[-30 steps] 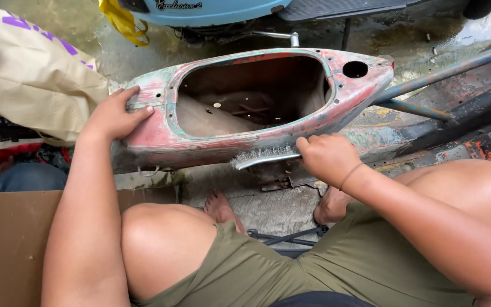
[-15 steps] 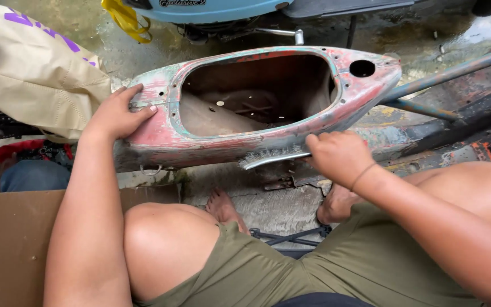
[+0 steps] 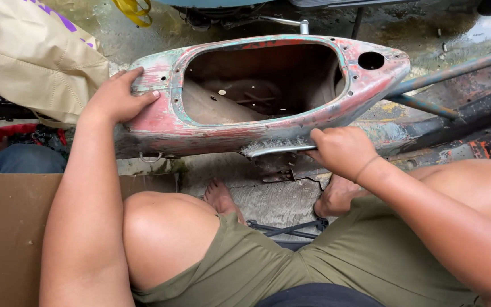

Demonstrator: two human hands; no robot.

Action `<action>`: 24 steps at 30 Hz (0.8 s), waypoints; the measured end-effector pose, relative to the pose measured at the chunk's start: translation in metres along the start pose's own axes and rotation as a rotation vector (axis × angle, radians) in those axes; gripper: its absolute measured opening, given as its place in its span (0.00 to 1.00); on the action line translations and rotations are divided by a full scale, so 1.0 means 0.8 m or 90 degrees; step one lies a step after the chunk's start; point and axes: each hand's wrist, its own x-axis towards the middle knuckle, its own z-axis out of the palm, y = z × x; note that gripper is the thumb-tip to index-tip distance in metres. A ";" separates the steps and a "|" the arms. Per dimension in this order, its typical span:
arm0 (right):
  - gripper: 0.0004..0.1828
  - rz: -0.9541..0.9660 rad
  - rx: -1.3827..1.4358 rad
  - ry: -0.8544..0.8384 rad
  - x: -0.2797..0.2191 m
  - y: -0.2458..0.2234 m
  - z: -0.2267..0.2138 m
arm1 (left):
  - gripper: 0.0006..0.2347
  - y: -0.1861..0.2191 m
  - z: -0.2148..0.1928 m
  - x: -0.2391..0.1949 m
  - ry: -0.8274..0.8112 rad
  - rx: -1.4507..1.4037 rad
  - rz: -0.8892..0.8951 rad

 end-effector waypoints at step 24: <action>0.03 0.148 -0.005 -0.223 -0.013 0.047 -0.092 | 0.37 -0.026 0.018 0.012 0.034 0.001 0.054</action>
